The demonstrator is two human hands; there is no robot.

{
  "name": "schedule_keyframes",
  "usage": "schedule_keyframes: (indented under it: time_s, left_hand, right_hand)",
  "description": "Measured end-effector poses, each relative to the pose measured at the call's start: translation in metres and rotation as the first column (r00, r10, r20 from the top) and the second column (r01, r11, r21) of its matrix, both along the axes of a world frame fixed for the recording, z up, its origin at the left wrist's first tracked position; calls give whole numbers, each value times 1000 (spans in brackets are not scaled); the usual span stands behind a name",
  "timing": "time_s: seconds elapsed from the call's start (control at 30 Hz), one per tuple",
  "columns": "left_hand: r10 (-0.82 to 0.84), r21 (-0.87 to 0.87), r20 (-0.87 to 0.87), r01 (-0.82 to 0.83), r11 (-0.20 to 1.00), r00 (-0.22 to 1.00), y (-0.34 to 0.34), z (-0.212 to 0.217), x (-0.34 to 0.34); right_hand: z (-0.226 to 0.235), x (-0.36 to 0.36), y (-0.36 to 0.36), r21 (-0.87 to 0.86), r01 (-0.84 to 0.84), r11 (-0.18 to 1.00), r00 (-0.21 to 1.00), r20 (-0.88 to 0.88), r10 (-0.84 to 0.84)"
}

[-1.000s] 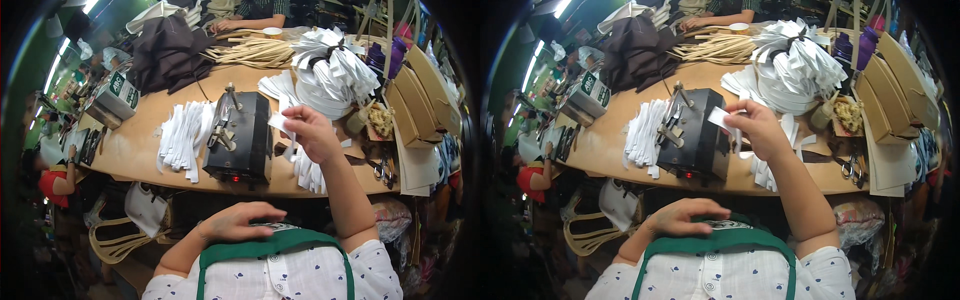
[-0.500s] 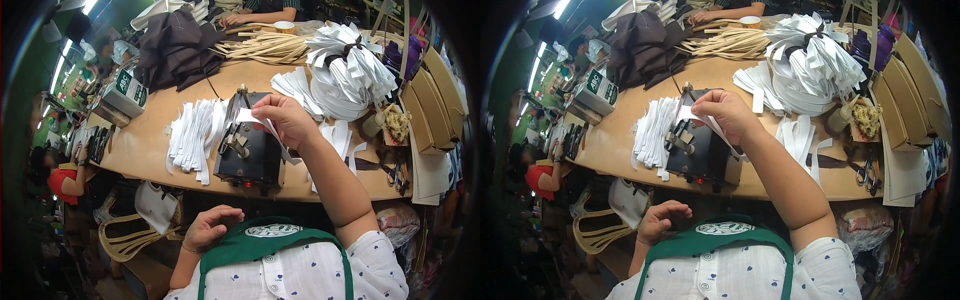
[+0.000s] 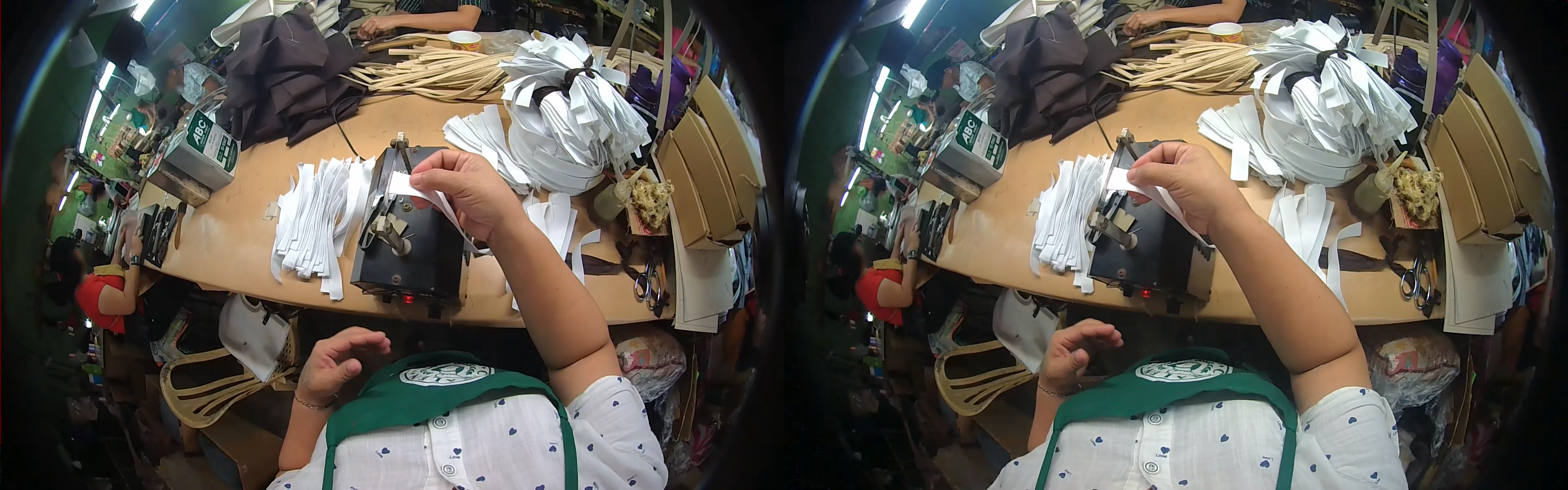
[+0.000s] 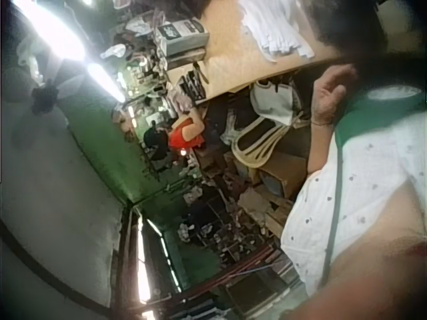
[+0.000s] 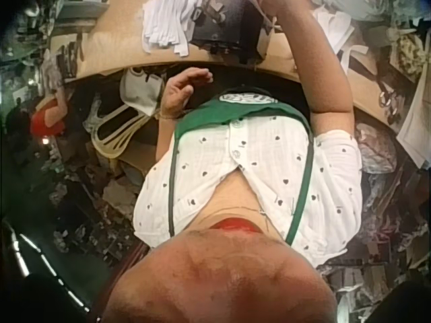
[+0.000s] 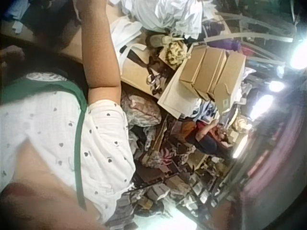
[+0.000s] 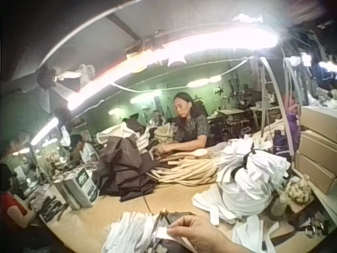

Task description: The person picks up strips of white fabric one at a time, aligns them on a small benchtop machine to process them, and stacks the completed pieces on the workspace.

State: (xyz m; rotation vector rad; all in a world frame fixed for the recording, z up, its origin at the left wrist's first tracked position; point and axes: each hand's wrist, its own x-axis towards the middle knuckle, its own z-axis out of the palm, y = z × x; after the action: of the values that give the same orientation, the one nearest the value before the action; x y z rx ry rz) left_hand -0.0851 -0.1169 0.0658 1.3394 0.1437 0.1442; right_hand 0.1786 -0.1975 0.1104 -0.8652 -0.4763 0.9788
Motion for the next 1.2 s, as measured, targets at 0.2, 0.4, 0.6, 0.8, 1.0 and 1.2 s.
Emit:
schedule_keyframes:
  time_s: [0.2,0.4,0.6,0.8,1.0,1.2]
  left_hand:
    - [441,12,-12,-440,898,898,43,-20,14]
    - [644,710,6,-457,535,765,105,-68,29]
    - [603,982,144,-187,9,784,111,-85,58]
    - [668,985,158,-159,-60,727,113,-81,71]
    - [508,984,179,-157,-86,843,117,-66,94]
    - [585,999,28,3,-51,810,117,-75,106]
  right_hand:
    - [4,-5,-47,63,200,978,970,125,-207]
    - [10,-16,-138,61,652,756,746,123,-654]
    - [-56,39,-150,-81,819,569,544,426,-723]
    - [-77,50,-167,-137,891,434,318,869,-378]
    - [-63,11,-161,-205,861,466,422,799,-429]
    - [-71,-1,-162,-214,824,524,465,784,-412]
